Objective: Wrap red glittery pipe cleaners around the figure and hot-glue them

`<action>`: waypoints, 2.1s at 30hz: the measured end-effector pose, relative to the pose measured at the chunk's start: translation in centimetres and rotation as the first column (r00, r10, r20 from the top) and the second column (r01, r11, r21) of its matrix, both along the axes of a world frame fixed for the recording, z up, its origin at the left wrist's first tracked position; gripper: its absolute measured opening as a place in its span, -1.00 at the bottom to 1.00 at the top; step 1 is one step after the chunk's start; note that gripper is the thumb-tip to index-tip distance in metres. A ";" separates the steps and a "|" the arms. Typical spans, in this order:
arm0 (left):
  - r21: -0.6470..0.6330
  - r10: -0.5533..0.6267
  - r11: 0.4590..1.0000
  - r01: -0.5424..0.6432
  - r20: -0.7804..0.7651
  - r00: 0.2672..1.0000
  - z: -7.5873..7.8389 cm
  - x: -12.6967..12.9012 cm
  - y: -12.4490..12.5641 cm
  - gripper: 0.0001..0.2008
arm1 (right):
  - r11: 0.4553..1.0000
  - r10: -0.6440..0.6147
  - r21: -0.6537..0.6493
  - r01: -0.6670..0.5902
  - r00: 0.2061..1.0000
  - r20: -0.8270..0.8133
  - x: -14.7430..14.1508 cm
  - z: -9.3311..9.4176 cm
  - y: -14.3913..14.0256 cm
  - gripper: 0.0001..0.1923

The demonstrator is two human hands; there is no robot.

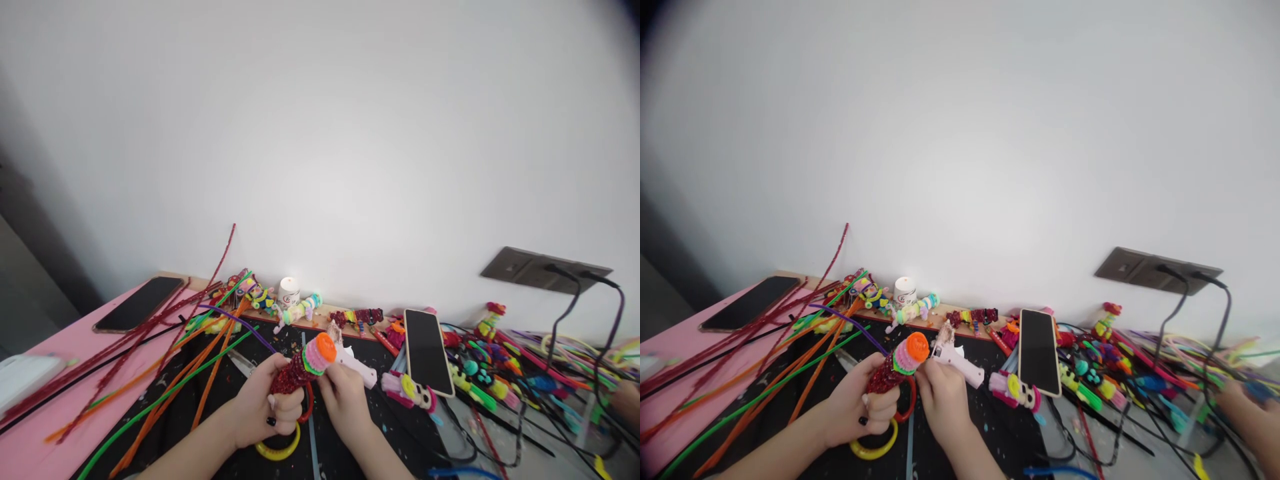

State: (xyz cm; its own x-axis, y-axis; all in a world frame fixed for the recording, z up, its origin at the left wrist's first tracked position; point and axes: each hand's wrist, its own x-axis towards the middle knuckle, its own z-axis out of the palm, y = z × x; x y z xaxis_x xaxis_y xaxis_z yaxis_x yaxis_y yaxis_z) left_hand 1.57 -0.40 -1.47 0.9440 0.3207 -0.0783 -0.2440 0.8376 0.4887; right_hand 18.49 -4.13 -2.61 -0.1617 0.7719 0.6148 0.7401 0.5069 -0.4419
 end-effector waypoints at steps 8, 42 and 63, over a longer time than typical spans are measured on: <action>-0.012 0.004 1.000 -0.004 -0.003 1.000 -0.1 0.0 0.1 -0.50 | 1.000 -0.009 0.010 0.009 1.000 0.003 0.0 -0.2 0.1 -0.74; -0.009 -0.001 1.000 0.001 -0.020 1.000 0.1 0.1 0.0 -0.51 | 1.000 0.017 0.001 -0.017 0.999 -0.031 -0.1 0.0 0.1 -0.76; 0.033 0.004 0.999 -0.002 -0.051 0.999 0.1 0.0 0.0 -0.49 | 1.000 0.020 -0.007 -0.021 0.999 -0.038 -0.1 0.1 0.1 -0.75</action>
State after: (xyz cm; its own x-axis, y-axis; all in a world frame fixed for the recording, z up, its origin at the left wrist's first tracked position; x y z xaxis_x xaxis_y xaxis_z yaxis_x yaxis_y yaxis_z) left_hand 1.56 -0.40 -1.35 0.9381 0.3266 -0.1155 -0.2206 0.8204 0.5276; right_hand 18.38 -4.08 -2.49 -0.1544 0.7735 0.6147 0.7124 0.5183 -0.4731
